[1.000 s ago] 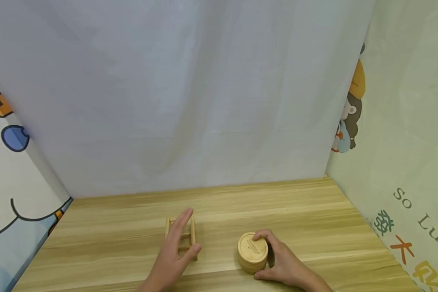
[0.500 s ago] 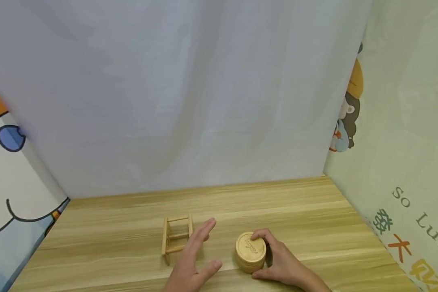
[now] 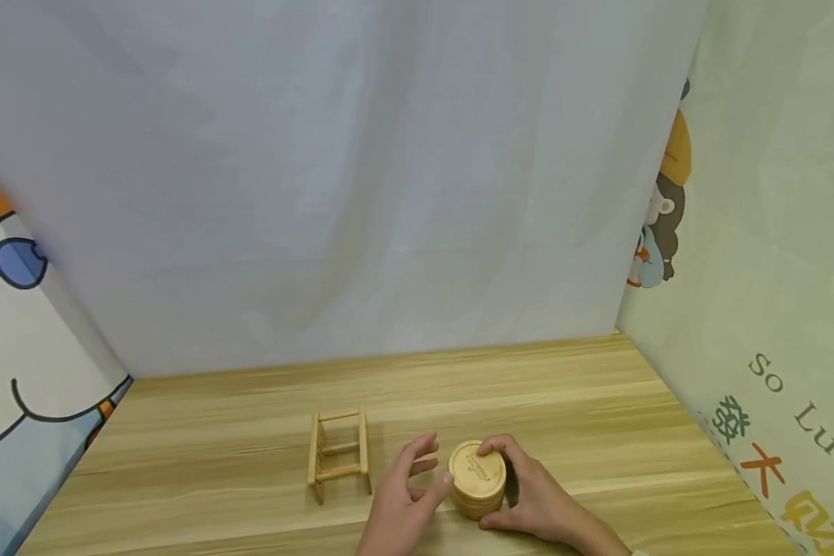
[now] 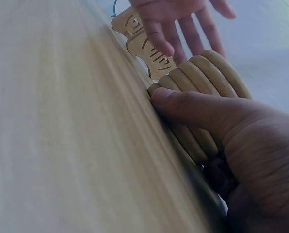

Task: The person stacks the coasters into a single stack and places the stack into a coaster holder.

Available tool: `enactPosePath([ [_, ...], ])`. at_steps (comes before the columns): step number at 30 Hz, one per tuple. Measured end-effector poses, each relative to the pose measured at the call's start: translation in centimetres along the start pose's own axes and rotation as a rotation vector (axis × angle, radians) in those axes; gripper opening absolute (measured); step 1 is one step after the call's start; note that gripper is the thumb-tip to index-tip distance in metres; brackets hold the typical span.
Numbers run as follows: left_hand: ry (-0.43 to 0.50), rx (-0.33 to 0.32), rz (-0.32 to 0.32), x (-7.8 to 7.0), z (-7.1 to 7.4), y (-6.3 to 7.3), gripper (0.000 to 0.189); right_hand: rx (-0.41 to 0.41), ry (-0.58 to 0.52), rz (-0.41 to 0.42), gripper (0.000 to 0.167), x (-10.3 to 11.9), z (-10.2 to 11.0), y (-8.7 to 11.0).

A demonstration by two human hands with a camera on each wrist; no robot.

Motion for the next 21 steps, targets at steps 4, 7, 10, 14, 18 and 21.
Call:
enactPosePath([
  [4, 0.068, -0.036, 0.086, 0.9, -0.5, -0.4, 0.067, 0.005, 0.000, -0.011, 0.082, 0.0, 0.0, 0.0],
  [7, 0.125, -0.054, 0.137, 1.5, -0.8, -0.7, 0.065, 0.000, 0.004, -0.009, 0.082, 0.0, 0.1, 0.0],
  [10, 0.151, -0.065, 0.180, 2.0, -1.2, -0.9, 0.063, -0.005, -0.001, -0.008, 0.083, 0.0, 0.1, 0.0],
  [14, 0.178, -0.067, 0.232, 2.6, -1.8, -1.0, 0.063, -0.009, -0.009, -0.009, 0.083, 0.0, 0.1, 0.0],
  [18, 0.204, -0.071, 0.241, 2.7, -2.2, -1.0, 0.060, -0.011, -0.010, -0.007, 0.083, 0.0, 0.1, 0.0],
  [21, 0.208, -0.080, 0.229, 2.6, -2.3, -1.0, 0.057, -0.007, -0.010, -0.007, 0.082, 0.0, 0.1, 0.0],
])
Point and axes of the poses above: each hand's wrist, its own y-axis away from the middle knuckle, its own z-axis out of the back of the hand, x = y × z, the point moved 7 cm from there along -y, towards the middle knuckle, and after that the axes turned 12 degrees about -x, right-handed, at the moved point
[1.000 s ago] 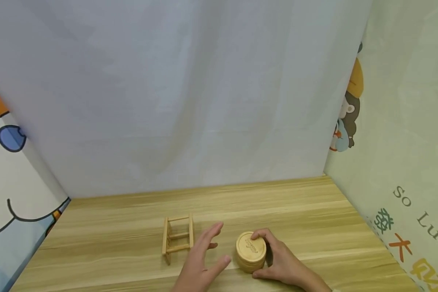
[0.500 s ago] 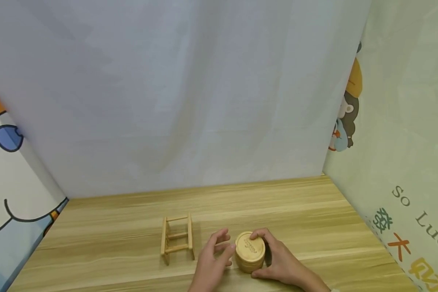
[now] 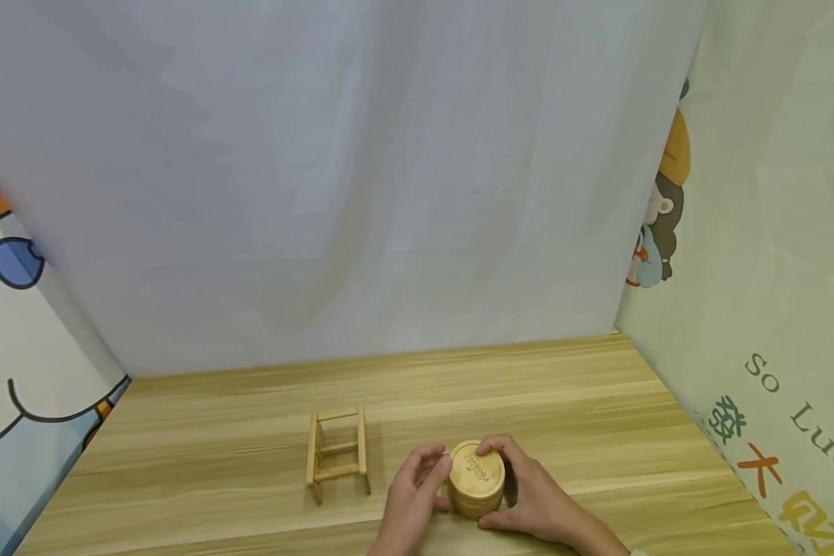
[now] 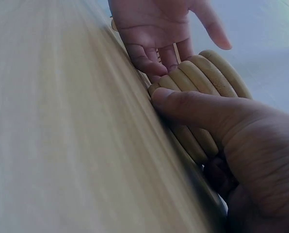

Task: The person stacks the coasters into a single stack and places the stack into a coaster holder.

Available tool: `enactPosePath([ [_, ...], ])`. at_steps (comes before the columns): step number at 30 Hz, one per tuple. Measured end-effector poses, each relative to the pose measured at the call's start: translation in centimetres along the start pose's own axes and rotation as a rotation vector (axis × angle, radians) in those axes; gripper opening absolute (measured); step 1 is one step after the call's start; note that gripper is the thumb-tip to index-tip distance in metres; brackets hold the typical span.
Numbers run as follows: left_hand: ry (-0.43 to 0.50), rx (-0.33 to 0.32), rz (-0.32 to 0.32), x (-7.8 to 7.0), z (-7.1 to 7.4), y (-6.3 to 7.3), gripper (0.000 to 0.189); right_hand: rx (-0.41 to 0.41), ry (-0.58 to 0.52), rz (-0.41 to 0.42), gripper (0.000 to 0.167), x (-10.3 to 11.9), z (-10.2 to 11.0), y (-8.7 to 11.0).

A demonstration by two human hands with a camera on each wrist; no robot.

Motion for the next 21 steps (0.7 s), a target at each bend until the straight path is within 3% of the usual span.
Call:
enactPosePath([
  [13, -0.030, -0.015, 0.003, 0.9, -0.2, -0.2, 0.044, 0.017, -0.007, -0.005, 0.081, 0.1, -0.2, 0.0],
  [21, -0.018, 0.008, 0.011, 1.1, -0.3, -0.4, 0.044, 0.000, -0.006, -0.002, 0.081, 0.3, 0.0, 0.0],
])
Point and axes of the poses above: each hand's wrist, its own y-axis away from the middle knuckle, its own z-axis out of the back of the hand, x = y × z, the point moved 7 cm from there along -y, towards the middle knuckle, and after that the axes turned 12 degrees about -x, right-handed, at the moved point
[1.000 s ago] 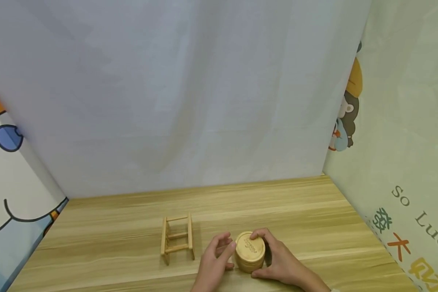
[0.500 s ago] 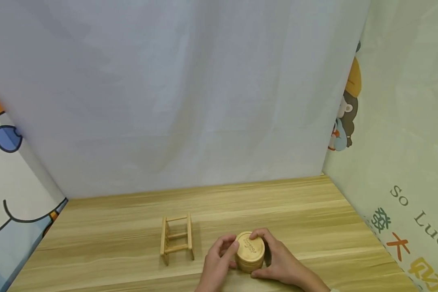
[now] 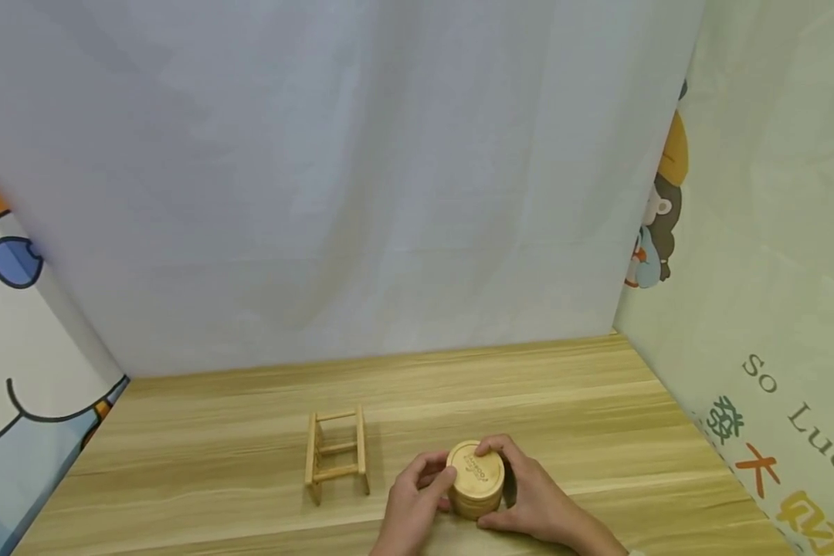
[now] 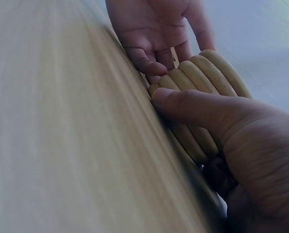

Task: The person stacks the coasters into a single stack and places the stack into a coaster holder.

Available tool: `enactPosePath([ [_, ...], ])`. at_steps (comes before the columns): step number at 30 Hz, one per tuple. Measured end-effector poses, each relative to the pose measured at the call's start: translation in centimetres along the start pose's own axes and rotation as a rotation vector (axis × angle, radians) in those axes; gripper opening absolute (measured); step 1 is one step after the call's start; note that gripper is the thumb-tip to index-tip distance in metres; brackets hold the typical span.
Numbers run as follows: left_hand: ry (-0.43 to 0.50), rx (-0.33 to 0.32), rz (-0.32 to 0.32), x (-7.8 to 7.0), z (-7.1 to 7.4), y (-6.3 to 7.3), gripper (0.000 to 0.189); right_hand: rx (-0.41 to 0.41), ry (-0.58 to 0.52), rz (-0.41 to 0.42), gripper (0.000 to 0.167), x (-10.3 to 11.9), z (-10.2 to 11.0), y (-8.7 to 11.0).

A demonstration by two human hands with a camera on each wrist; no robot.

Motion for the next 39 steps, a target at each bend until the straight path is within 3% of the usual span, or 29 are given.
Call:
enactPosePath([
  [5, 0.009, 0.007, -0.053, 1.6, -0.1, -0.8, 0.046, -0.023, 0.013, 0.010, 0.082, 0.0, 0.1, 0.0],
  [8, 0.018, 0.005, -0.051, 2.9, -0.1, -1.4, 0.044, -0.034, 0.018, 0.015, 0.082, 0.0, 0.1, 0.0],
  [15, -0.001, 0.028, -0.085, 3.4, -0.1, -1.8, 0.051, -0.041, 0.043, 0.004, 0.081, -0.1, 0.1, -0.1],
  [20, -0.028, 0.015, -0.088, 2.5, 0.2, -1.4, 0.052, -0.054, 0.044, 0.009, 0.082, -0.1, 0.1, -0.1],
  [23, -0.063, -0.005, -0.106, 1.3, 0.4, -0.9, 0.052, -0.072, 0.022, 0.017, 0.083, -0.1, 0.1, -0.1],
  [29, -0.068, -0.042, -0.066, -0.7, 0.5, 0.1, 0.047, -0.098, -0.037, 0.043, 0.084, 0.2, -0.2, -0.3],
  [32, -0.056, -0.049, -0.044, -1.1, 0.5, 0.5, 0.047, -0.105, -0.034, 0.046, 0.085, 0.4, -0.3, -0.4],
  [39, -0.017, -0.067, -0.065, -1.4, 1.1, 1.3, 0.049, -0.112, -0.005, 0.069, 0.086, 1.9, -0.5, -0.5],
])
Point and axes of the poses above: each hand's wrist, its own y-axis away from the middle knuckle, its own z-axis out of the back of the hand, x = y × z, the point moved 7 cm from there along -y, towards the middle knuckle, and after that the axes turned 12 degrees about -x, right-handed, at the moved point
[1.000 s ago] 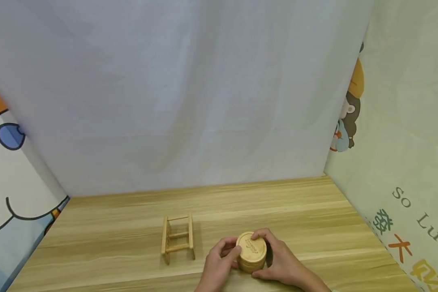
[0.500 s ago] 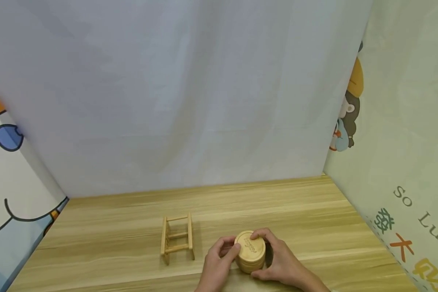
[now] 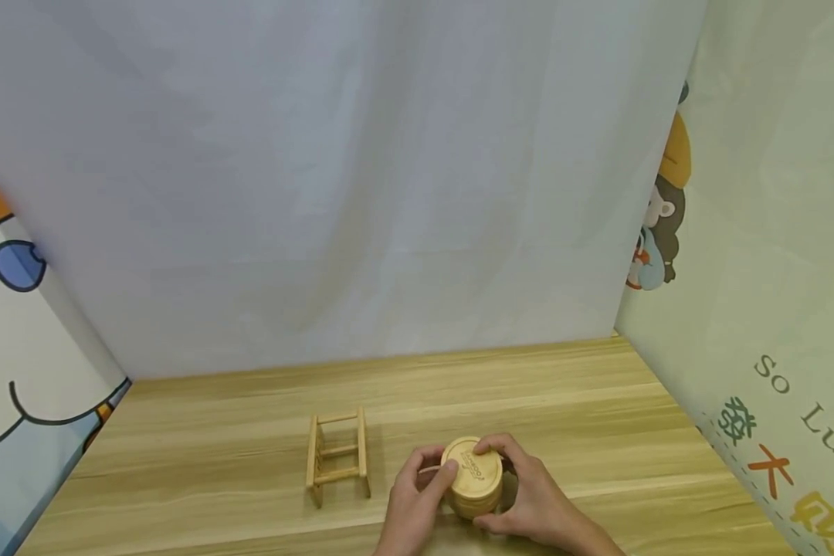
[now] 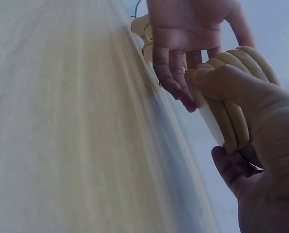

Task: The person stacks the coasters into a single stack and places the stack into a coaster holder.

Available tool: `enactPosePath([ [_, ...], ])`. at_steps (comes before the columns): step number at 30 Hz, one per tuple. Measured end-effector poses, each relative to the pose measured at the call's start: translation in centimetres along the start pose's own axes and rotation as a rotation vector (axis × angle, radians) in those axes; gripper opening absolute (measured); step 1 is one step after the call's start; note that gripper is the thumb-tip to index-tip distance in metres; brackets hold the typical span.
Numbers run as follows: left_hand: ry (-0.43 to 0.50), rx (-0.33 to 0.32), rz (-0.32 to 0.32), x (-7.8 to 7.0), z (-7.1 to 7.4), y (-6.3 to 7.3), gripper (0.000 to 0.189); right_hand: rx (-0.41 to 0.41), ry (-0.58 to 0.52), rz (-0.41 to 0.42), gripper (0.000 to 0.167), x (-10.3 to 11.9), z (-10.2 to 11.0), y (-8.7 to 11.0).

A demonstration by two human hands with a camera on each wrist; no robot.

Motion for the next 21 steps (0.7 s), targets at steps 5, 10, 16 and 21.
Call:
enactPosePath([
  [5, 0.076, 0.028, 0.058, -0.7, 0.0, 0.2, 0.050, -0.013, 0.008, 0.020, 0.088, 0.7, -0.1, -0.3],
  [10, 0.127, 0.037, 0.076, -0.5, 0.0, 0.0, 0.051, -0.013, 0.030, 0.016, 0.088, 1.1, -0.2, -0.4],
  [16, 0.167, 0.040, 0.084, -0.5, 0.1, 0.0, 0.052, -0.018, 0.064, 0.021, 0.088, 1.7, -0.2, -0.6],
  [21, 0.207, 0.044, 0.100, -0.7, 0.3, 0.0, 0.048, -0.021, 0.065, 0.053, 0.089, 2.2, -0.4, -0.9],
])
Point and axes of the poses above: each hand's wrist, its own y-axis away from the middle knuckle, its own z-axis out of the back of the hand, x = y × z, the point moved 7 cm from there along -y, towards the middle knuckle, and after that the axes turned 12 degrees about -x, right-handed, at the moved point
